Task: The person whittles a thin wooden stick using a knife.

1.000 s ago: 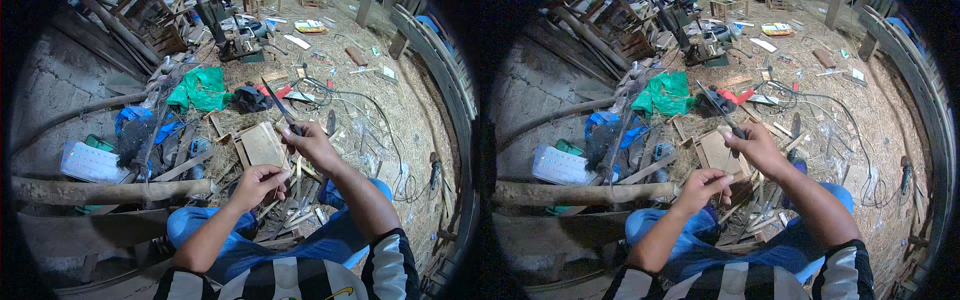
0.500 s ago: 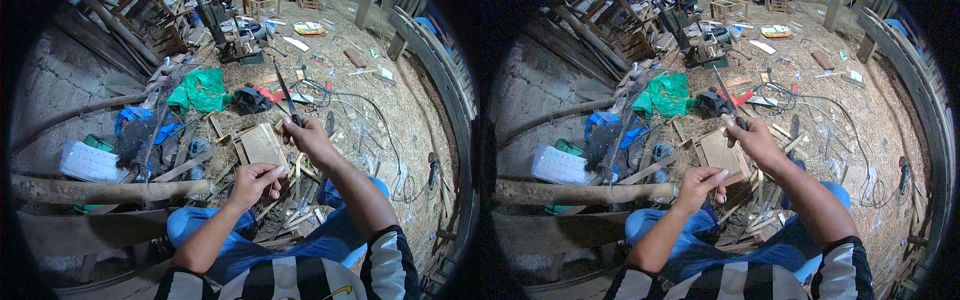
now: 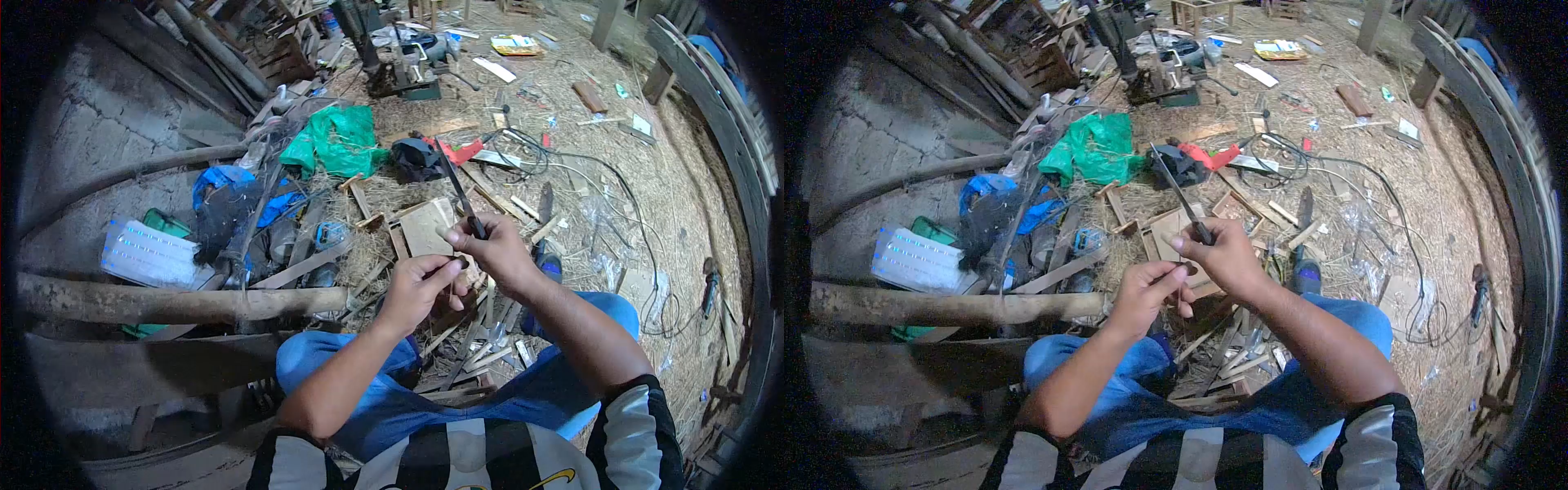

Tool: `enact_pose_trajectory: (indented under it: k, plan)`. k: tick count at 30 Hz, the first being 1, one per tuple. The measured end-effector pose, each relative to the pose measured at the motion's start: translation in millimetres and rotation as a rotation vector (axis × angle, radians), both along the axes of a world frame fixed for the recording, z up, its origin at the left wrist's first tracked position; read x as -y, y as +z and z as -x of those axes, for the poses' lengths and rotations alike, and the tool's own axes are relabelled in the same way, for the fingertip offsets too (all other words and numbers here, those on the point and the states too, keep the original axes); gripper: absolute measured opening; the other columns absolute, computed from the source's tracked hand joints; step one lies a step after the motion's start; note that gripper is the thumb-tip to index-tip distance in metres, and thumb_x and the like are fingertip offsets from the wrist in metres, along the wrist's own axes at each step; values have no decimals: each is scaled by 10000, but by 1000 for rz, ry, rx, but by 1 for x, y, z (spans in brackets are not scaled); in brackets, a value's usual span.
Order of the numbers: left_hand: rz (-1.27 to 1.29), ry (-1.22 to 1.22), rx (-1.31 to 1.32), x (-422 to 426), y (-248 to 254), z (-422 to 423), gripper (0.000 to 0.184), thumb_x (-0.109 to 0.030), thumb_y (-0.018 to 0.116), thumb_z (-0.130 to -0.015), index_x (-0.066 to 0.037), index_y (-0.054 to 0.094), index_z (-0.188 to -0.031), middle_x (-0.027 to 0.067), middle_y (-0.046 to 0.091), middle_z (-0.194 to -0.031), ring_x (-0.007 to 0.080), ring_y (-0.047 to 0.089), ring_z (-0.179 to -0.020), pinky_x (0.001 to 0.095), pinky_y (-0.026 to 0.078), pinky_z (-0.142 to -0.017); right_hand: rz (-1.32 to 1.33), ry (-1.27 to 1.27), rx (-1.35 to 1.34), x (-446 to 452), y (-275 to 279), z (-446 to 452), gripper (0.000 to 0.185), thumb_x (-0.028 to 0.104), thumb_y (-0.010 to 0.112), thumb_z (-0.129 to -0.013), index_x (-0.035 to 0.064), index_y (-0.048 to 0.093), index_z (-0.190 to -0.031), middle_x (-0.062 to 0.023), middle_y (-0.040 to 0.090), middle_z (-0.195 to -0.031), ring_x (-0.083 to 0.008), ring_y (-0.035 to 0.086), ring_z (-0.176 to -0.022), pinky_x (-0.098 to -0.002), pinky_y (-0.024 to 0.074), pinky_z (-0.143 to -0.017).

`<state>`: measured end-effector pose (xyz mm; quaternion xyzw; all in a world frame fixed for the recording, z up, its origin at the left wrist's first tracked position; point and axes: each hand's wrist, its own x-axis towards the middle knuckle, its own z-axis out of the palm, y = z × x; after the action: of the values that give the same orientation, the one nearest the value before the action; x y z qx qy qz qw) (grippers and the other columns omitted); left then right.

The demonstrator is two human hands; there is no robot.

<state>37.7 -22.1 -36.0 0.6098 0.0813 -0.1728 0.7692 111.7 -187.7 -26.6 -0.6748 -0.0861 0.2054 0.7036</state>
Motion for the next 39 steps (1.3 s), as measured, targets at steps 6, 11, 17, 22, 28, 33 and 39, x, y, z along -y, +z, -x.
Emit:
enact_pose_trajectory:
  k: [6, 11, 17, 22, 28, 33, 39]
  plan:
    - [-287, -304, -26, -46, 11, -45, 250, -206, 623, -1013, 21, 707, -1072, 82, 735, -899, 125, 703, -744, 277, 567, -672, 7, -88, -70, -33, -1, -21, 329, 318, 757, -926, 24, 672, -806, -1, 641, -706, -63, 543, -655, -270, 435, -607]
    - [-255, -316, -50, -134, -50, -111, 364, -307, 642, -997, 11, 676, -1172, 63, 728, -941, 154, 716, -808, 307, 582, -713, 79, -131, -43, -64, -11, -55, 325, 319, 748, -932, 17, 699, -822, 2, 649, -720, -65, 545, -677, -267, 428, -626]
    - [-261, 360, -326, -210, -225, -146, 330, -320, 661, -983, -2, 689, -1064, 68, 714, -858, 166, 698, -697, 302, 561, -616, 44, -45, 131, -127, -97, -105, 305, 263, 765, -917, 8, 689, -768, 37, 567, -649, -41, 469, -638, -266, 383, -578]
    - [-650, 546, -256, -262, -357, -171, 264, -257, 718, -929, 4, 726, -964, 90, 716, -757, 172, 691, -654, 320, 552, -588, 21, -33, 62, -197, -147, -143, 307, 250, 788, -892, 2, 688, -741, 33, 585, -630, -47, 469, -598, -269, 379, -545]
    - [-1070, 539, -242, -256, -337, -197, 456, -332, 771, -775, -43, 700, -1120, 193, 745, -974, 376, 710, -956, 446, 545, -885, 98, 18, 26, -258, -208, -171, 286, 255, 783, -900, -9, 721, -808, 33, 624, -695, -52, 490, -637, -272, 402, -591]
    - [-1231, 433, -284, -249, -330, -210, 395, -347, 699, -830, -51, 711, -1091, 215, 735, -960, 408, 700, -954, 489, 541, -878, 65, 29, -26, -283, -231, -174, 288, 263, 779, -903, -11, 734, -825, -4, 677, -713, -59, 554, -657, -272, 450, -619]
    - [-1030, 495, -235, -260, -345, -184, 342, -339, 733, -825, -64, 728, -1029, 215, 735, -927, 415, 709, -887, 509, 550, -817, 99, 11, -4, -280, -267, -179, 292, 270, 773, -897, -9, 741, -818, -35, 677, -675, -88, 567, -615, -296, 454, -585]
